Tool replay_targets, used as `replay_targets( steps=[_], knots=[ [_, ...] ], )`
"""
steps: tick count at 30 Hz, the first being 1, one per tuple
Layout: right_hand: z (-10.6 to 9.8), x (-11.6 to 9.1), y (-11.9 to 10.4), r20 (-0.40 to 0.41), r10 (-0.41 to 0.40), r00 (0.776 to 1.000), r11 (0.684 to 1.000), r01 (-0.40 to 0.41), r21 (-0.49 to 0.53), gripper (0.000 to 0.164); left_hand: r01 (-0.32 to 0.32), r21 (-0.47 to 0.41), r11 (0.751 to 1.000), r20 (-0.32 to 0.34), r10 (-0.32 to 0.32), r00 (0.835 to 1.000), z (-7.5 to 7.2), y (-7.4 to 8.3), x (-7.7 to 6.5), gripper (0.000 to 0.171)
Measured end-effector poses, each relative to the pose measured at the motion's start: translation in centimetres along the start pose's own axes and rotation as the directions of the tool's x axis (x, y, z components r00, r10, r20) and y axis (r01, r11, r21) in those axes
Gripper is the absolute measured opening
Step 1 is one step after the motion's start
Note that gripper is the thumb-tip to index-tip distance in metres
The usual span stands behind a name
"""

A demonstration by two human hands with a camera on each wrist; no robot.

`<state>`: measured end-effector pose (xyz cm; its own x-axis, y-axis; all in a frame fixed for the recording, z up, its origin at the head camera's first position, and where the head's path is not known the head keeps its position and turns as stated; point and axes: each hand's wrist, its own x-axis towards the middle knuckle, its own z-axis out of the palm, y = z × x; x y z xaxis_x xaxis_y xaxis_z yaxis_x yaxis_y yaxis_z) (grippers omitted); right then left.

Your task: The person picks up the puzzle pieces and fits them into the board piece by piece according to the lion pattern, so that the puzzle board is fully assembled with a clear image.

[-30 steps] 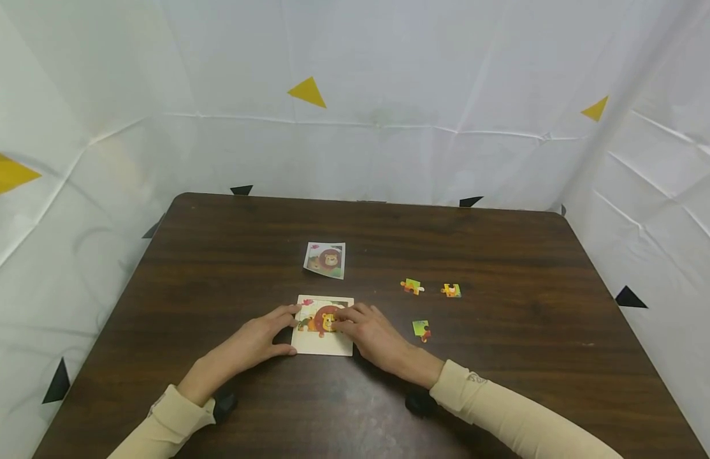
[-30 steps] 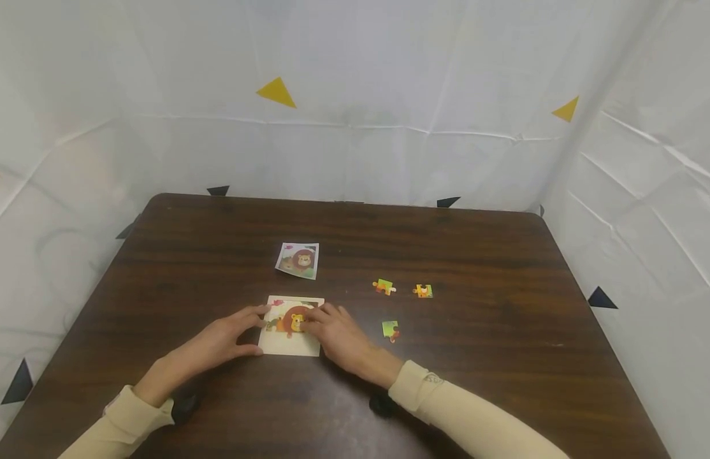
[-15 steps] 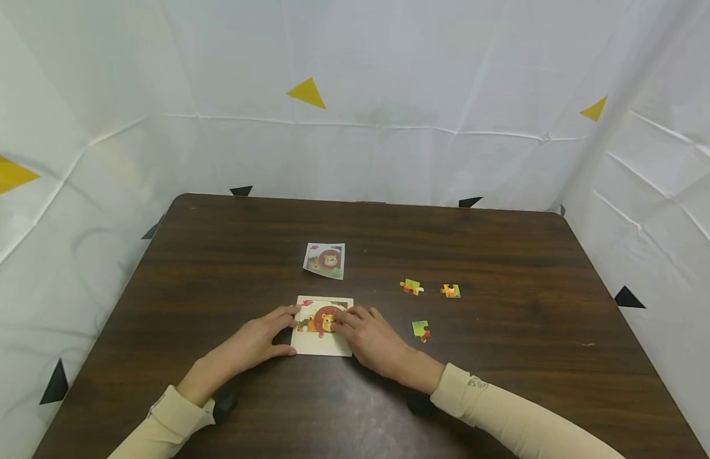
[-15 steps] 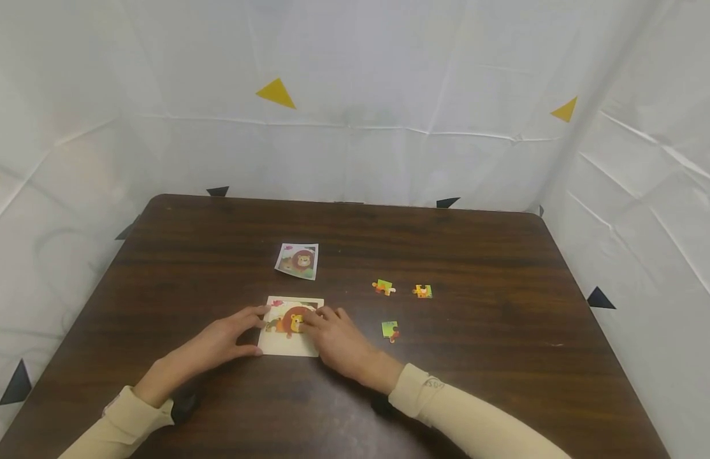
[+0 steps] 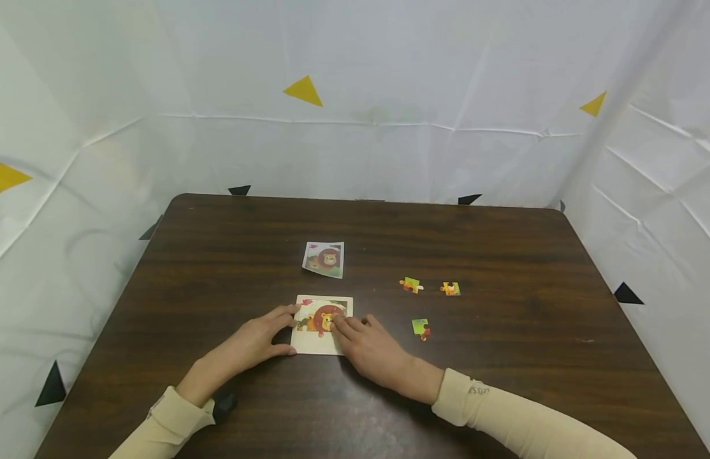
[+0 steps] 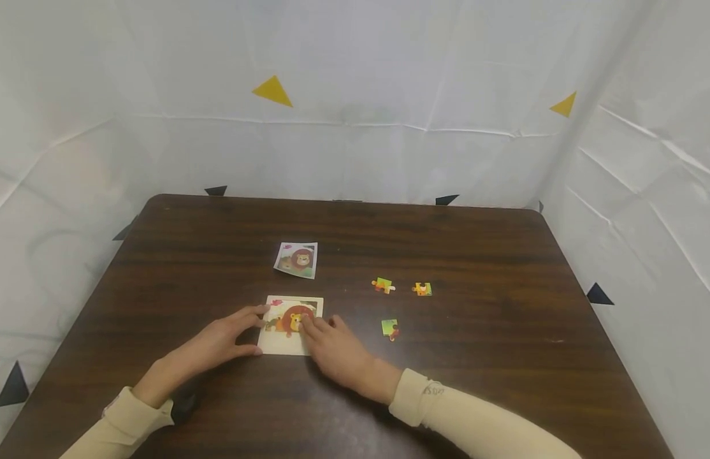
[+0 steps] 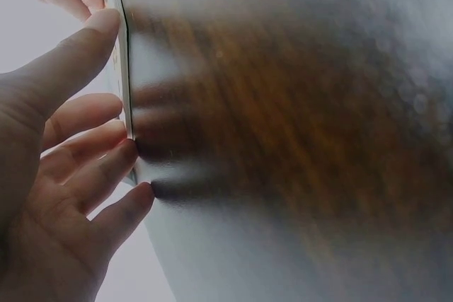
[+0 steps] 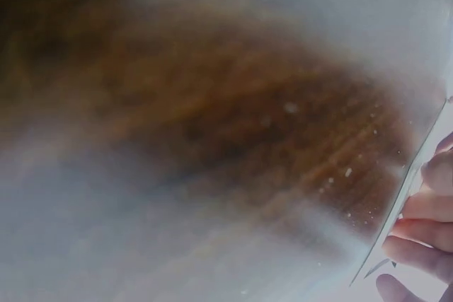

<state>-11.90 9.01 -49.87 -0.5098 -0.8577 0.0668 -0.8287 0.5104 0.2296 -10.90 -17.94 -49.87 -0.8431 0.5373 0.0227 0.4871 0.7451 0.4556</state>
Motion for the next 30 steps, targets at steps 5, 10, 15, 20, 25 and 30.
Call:
replay_targets(
  steps=[5,10,15,20,25,30],
  knots=[
    [0.0,0.0,-0.3,0.015,0.021,1.0,1.0,-0.021,-0.004,0.046,0.008,0.005,1.0,0.014,-0.009,1.0,0.0,0.1,0.0,0.044],
    [0.2,0.1,-0.6,-0.016,0.068,0.998,0.997,-0.069,-0.045,0.046,-0.011,0.018,1.0,0.008,0.011,1.0,0.0,0.1,0.0,0.044],
    [0.1,0.2,-0.6,-0.041,0.092,0.995,0.996,-0.093,-0.014,0.045,-0.018,0.046,0.999,0.016,0.018,1.0,-0.2,0.1,0.1,0.045],
    [0.0,0.1,-0.4,-0.047,0.097,0.994,0.994,-0.095,0.06,0.043,-0.012,0.049,0.999,0.024,0.011,1.0,-0.3,0.2,0.1,0.044],
    [0.1,0.1,0.0,-0.06,0.085,0.995,0.992,-0.078,0.103,0.043,-0.013,0.051,0.999,0.013,0.012,1.0,-0.3,0.1,0.0,0.044],
    [0.1,0.1,0.3,-0.055,0.091,0.994,0.982,-0.081,0.172,0.04,-0.017,0.044,0.999,0.014,0.016,1.0,-0.3,0.3,0.0,0.045]
  ],
)
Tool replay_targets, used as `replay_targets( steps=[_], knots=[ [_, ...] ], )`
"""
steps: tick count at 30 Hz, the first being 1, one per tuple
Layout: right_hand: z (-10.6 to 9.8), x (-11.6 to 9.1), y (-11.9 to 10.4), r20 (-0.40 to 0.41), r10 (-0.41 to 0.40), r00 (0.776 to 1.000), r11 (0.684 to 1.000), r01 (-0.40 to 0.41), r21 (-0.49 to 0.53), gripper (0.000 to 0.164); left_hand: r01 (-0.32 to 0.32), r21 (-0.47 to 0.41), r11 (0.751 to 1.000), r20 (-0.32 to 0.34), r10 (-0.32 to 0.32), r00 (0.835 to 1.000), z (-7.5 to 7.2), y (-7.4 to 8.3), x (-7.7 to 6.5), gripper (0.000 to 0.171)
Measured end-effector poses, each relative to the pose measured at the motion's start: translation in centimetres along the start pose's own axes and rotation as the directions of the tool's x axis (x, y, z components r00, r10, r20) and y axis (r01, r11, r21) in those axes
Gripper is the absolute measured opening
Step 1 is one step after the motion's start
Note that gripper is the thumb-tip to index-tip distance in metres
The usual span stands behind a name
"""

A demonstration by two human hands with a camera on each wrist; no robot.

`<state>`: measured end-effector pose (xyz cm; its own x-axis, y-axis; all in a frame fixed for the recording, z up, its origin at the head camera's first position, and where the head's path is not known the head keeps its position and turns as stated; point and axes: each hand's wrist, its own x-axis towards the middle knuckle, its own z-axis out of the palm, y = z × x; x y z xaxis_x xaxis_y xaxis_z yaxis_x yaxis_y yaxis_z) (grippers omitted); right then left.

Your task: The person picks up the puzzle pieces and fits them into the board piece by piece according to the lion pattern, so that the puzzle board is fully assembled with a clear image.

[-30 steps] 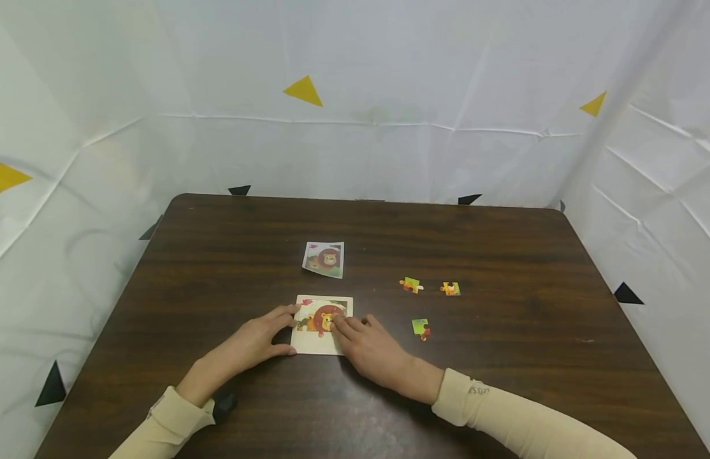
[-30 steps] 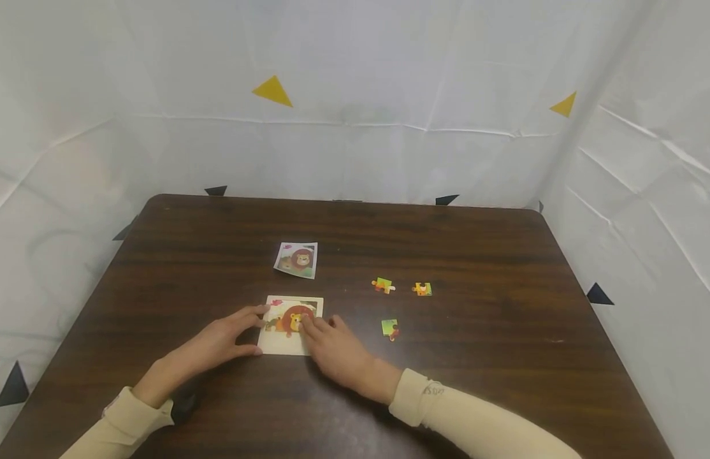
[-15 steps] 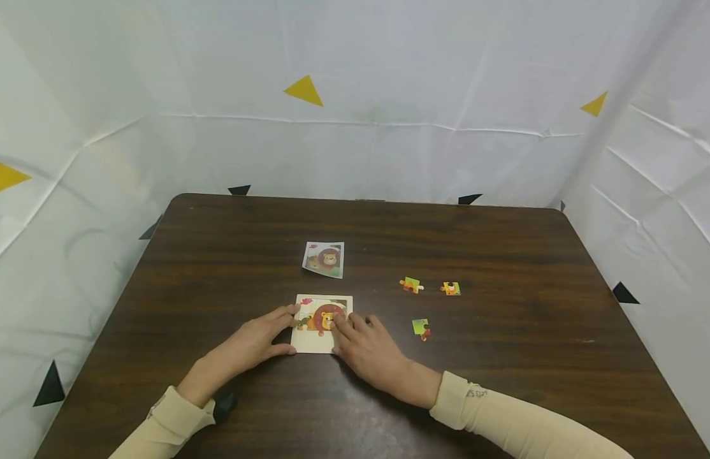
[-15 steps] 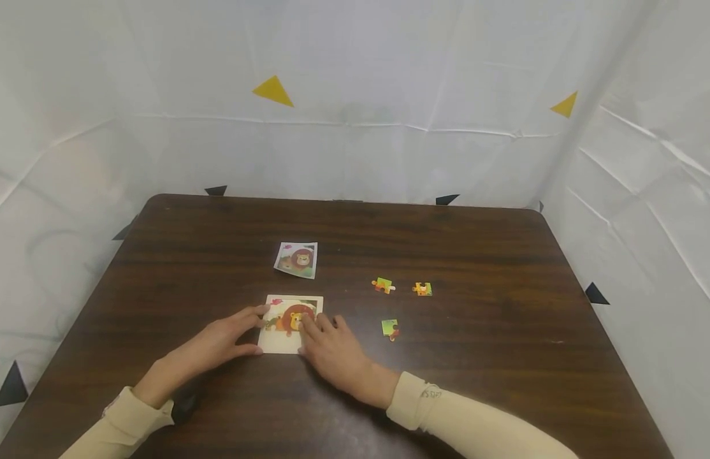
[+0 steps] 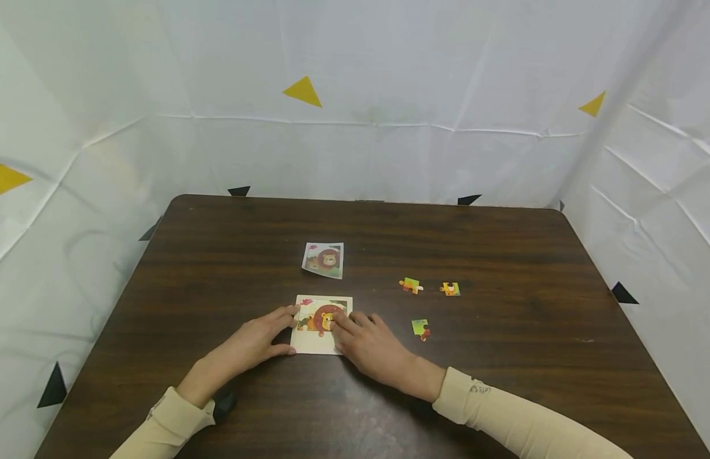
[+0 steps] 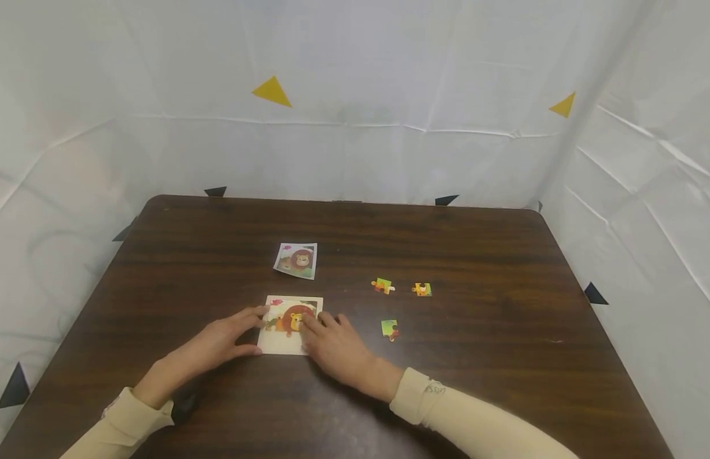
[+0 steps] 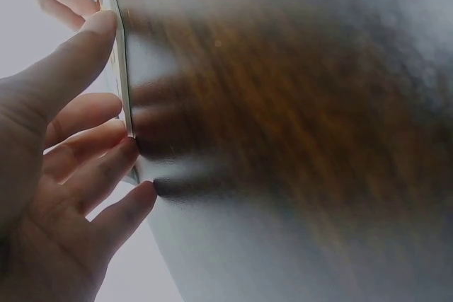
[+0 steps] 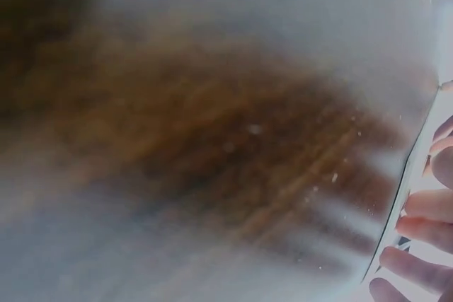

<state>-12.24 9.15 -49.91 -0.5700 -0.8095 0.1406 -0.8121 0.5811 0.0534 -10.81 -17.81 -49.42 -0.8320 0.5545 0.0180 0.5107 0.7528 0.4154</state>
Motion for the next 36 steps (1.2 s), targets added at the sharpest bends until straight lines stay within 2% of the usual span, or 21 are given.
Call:
replay_targets(
  steps=[5,14,23,27,36],
  knots=[
    [0.0,0.1,0.2,-0.007,0.005,1.0,1.0,-0.005,0.028,0.04,0.001,0.0,1.0,-0.002,-0.001,1.0,-0.2,0.2,0.0,0.045],
    [-0.2,0.3,0.2,0.031,0.003,1.0,1.0,-0.002,-0.006,0.042,0.009,0.005,1.0,-0.004,-0.009,1.0,-0.1,0.0,0.0,0.047],
    [-0.8,-0.1,1.5,0.076,0.001,0.997,0.979,-0.017,0.201,0.044,-0.002,0.01,1.0,0.007,0.001,1.0,0.0,-0.1,0.0,0.046],
    [-0.9,-0.3,2.2,0.048,0.018,0.999,0.968,-0.029,0.249,0.042,0.0,0.01,1.0,0.008,0.0,1.0,0.0,-0.1,0.0,0.047],
    [-1.1,-0.9,4.5,-0.067,0.131,0.989,0.949,-0.105,0.298,0.043,0.017,0.01,1.0,0.015,-0.018,1.0,0.0,0.0,0.0,0.048]
  ],
)
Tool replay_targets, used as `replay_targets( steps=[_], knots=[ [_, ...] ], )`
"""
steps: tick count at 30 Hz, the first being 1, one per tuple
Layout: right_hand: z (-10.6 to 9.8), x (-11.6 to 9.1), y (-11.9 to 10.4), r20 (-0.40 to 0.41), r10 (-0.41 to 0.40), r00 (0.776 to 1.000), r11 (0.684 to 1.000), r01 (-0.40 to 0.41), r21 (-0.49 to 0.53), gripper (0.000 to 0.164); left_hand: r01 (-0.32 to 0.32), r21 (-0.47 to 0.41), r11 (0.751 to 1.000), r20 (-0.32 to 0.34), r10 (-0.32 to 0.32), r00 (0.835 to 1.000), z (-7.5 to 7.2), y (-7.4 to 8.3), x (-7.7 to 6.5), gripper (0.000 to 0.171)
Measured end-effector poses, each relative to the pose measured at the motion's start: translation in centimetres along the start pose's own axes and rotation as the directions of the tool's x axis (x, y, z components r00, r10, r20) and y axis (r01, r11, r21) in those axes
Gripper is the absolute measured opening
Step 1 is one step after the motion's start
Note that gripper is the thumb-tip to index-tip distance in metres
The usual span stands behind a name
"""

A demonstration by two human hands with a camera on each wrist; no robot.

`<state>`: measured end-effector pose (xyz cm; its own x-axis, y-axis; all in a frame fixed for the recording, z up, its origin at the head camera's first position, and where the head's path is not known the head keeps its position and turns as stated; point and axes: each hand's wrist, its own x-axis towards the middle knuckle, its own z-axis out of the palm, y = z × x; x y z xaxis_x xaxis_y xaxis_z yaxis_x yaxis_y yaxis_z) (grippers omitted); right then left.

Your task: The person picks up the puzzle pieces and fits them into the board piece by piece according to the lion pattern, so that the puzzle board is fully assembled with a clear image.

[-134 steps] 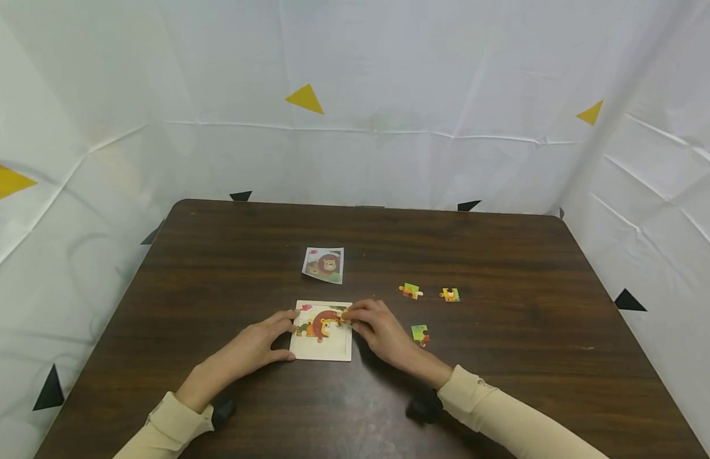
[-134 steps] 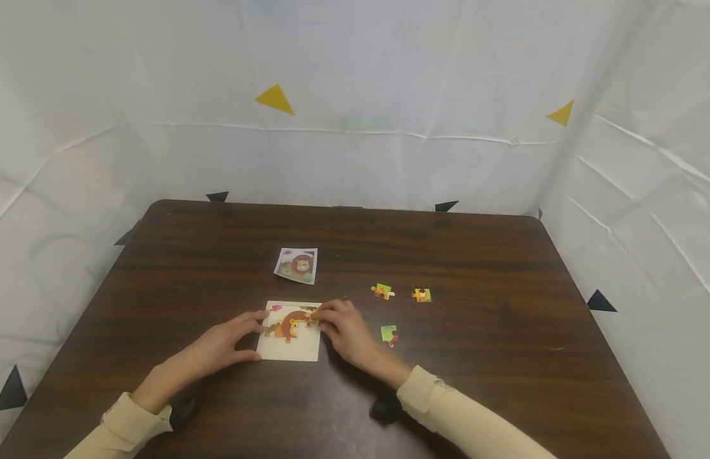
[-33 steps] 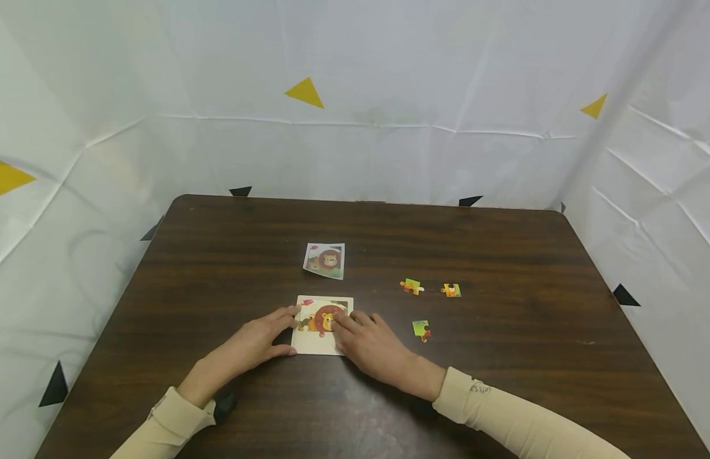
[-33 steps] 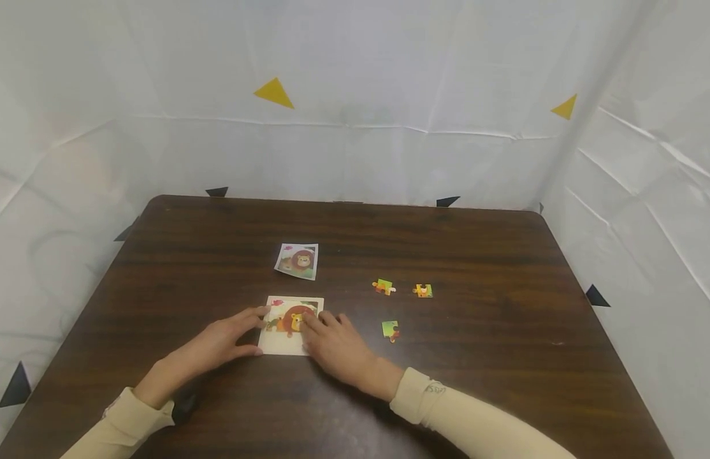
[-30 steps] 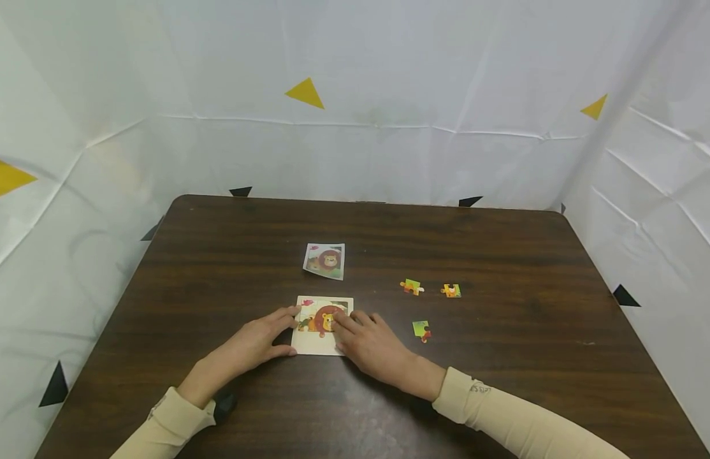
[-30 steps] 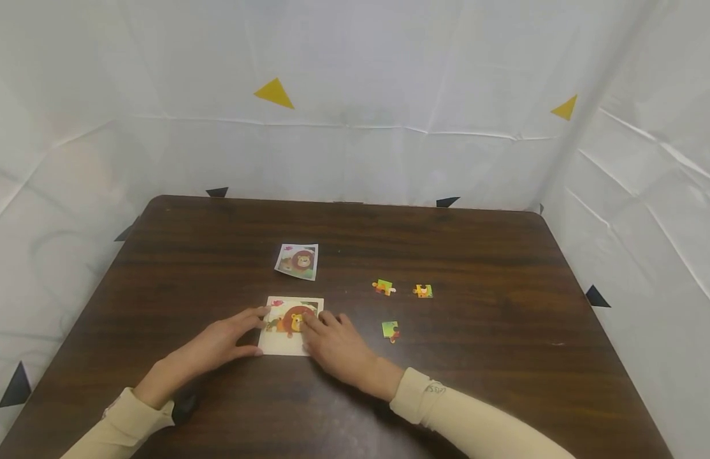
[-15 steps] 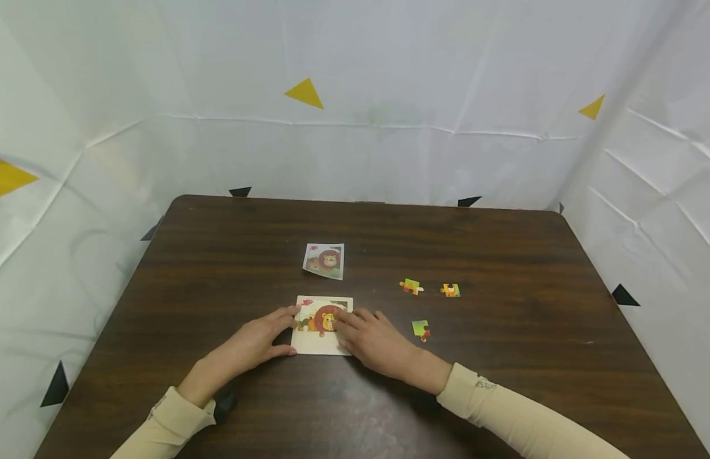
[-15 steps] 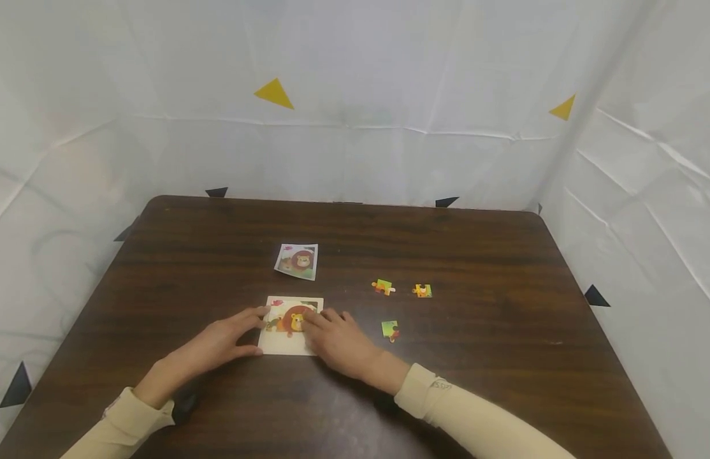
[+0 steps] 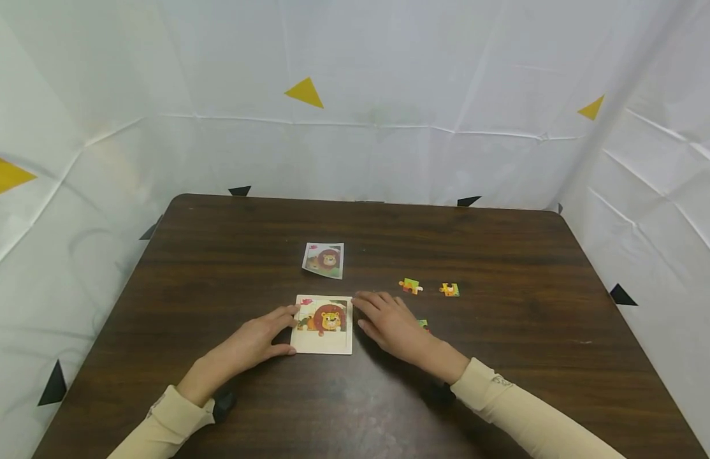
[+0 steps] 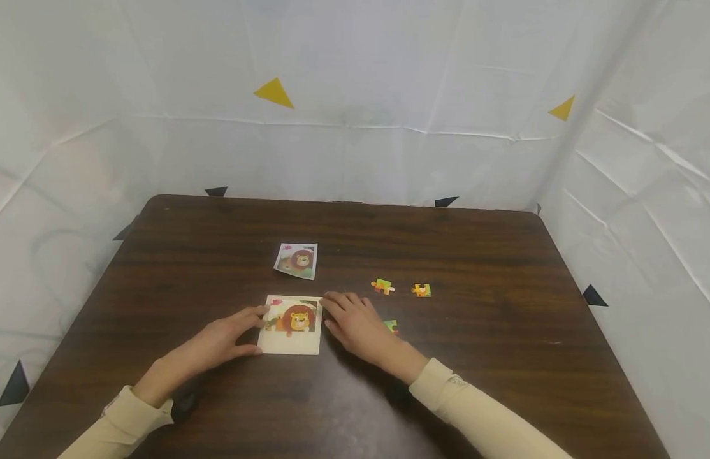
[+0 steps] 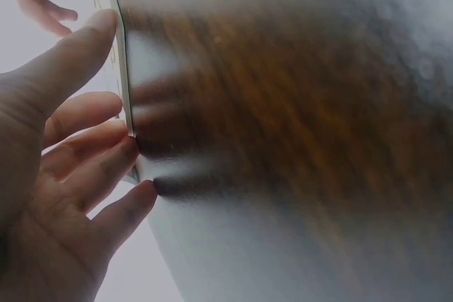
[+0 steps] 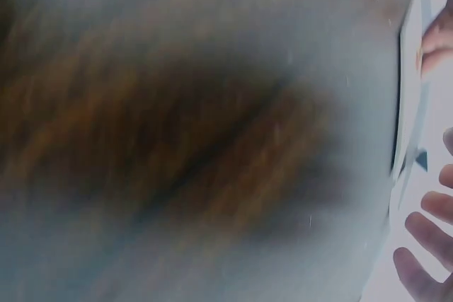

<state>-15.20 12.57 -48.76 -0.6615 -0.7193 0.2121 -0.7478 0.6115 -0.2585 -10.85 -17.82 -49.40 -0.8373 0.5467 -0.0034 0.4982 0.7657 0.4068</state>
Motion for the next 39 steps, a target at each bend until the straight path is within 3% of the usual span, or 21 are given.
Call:
replay_targets(
  steps=[11,15,20,25,31,39],
  knots=[
    [-2.4,-1.4,5.1,-0.138,0.146,0.98,0.989,-0.142,0.038,0.042,-0.013,-0.01,1.0,-0.013,0.012,1.0,0.2,-0.1,-0.1,0.047],
    [-3.4,-2.7,7.5,-0.166,0.244,0.955,0.97,-0.24,0.045,0.041,-0.015,-0.008,1.0,-0.015,0.014,1.0,0.3,-0.2,-0.1,0.046],
    [-4.6,-4.8,10.4,-0.169,0.391,0.905,0.92,-0.383,0.077,0.04,-0.028,-0.001,1.0,-0.027,0.028,0.999,0.3,-0.3,0.0,0.044],
    [-5.3,-6.6,12.1,-0.102,0.488,0.867,0.872,-0.48,0.095,0.042,-0.027,0.004,1.0,-0.031,0.028,0.999,0.4,-0.4,0.0,0.042],
    [-5.4,-7.7,12.6,0.002,0.496,0.868,0.864,-0.493,0.105,0.048,-0.04,-0.003,0.999,-0.047,0.04,0.998,0.3,-0.4,0.0,0.042],
    [-5.1,-7.3,12.5,0.032,0.475,0.88,0.876,-0.476,0.078,0.05,-0.035,0.003,0.999,-0.039,0.036,0.999,0.3,-0.3,-0.1,0.043]
  ],
)
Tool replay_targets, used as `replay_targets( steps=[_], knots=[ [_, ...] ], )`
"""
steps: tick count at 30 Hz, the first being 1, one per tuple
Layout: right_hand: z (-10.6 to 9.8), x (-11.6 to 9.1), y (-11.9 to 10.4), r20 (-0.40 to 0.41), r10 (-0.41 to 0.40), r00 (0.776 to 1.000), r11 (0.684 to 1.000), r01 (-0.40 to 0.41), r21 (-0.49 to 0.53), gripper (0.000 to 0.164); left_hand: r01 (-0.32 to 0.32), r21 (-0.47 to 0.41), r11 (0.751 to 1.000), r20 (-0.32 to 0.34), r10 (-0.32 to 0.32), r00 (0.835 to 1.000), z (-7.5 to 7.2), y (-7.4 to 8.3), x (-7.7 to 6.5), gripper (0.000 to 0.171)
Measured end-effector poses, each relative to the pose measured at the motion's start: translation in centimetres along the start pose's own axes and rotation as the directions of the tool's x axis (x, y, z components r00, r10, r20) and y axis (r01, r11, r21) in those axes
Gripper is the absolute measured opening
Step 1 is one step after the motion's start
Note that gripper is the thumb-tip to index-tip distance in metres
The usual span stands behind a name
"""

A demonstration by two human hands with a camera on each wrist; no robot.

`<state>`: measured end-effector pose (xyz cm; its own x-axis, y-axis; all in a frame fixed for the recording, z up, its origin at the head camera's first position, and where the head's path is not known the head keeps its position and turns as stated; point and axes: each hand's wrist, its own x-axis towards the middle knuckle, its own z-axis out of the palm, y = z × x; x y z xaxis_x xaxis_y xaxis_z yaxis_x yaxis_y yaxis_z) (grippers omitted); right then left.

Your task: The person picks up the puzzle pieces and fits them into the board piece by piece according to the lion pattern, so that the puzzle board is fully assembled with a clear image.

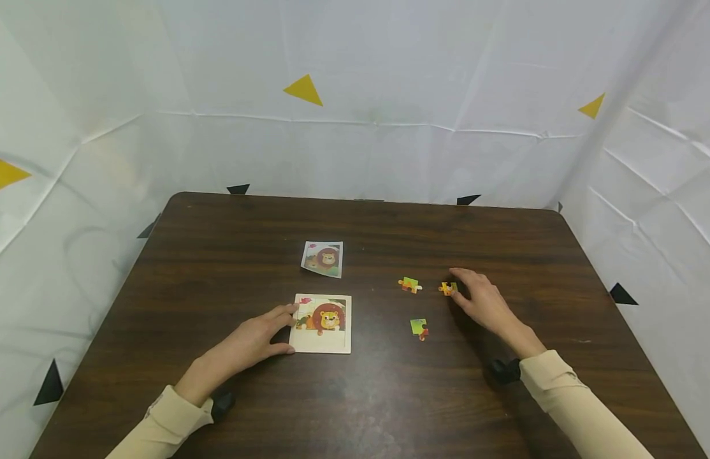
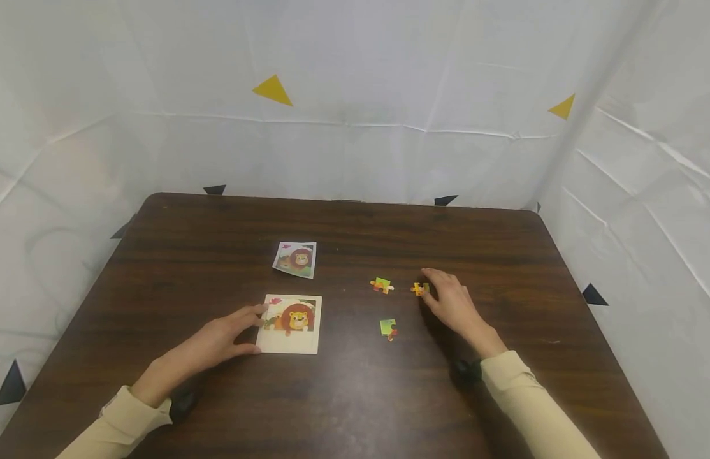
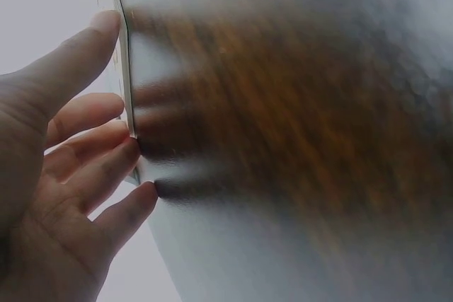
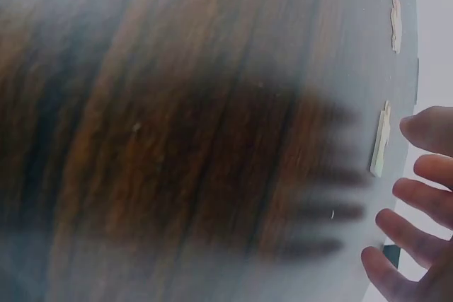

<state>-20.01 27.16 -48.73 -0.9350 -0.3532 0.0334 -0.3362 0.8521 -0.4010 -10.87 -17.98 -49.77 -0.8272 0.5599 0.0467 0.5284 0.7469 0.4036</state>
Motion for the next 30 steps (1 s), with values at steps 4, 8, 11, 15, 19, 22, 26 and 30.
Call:
replay_targets(
  steps=[4,8,11,15,19,22,26,30],
  knots=[
    [0.2,0.2,-0.2,0.009,-0.02,1.0,0.999,0.02,-0.028,0.051,0.002,-0.003,1.0,0.003,-0.002,1.0,0.0,0.0,0.0,0.043],
    [0.5,0.0,-0.2,0.015,-0.035,0.999,0.997,0.036,-0.062,0.05,0.005,-0.008,1.0,0.005,-0.005,1.0,0.0,0.0,0.0,0.042],
    [0.7,-0.2,-0.3,0.017,-0.044,0.999,0.996,0.045,-0.072,0.051,0.007,-0.009,1.0,0.002,-0.007,1.0,0.0,0.0,0.0,0.041],
    [0.8,-0.8,-0.6,0.02,-0.06,0.998,0.997,0.062,-0.056,0.052,0.011,-0.008,1.0,0.001,-0.011,1.0,0.0,0.0,0.0,0.043],
    [0.8,-1.4,-1.1,0.021,-0.085,0.996,0.995,0.086,-0.048,0.053,0.007,-0.01,1.0,-0.002,-0.007,1.0,0.0,0.0,0.0,0.042],
    [0.7,-1.7,-1.4,0.023,-0.108,0.994,0.993,0.109,-0.046,0.054,0.001,-0.009,1.0,-0.008,-0.001,1.0,0.0,0.0,0.0,0.041],
    [0.5,-2.0,-1.6,0.034,-0.159,0.987,0.986,0.16,-0.05,0.053,-0.003,-0.005,1.0,-0.012,0.002,1.0,0.1,-0.1,0.0,0.04],
    [0.2,-1.9,-1.6,0.063,-0.192,0.979,0.979,0.196,-0.054,0.047,-0.003,-0.005,1.0,-0.014,0.003,1.0,0.0,0.0,0.0,0.04]
  ],
)
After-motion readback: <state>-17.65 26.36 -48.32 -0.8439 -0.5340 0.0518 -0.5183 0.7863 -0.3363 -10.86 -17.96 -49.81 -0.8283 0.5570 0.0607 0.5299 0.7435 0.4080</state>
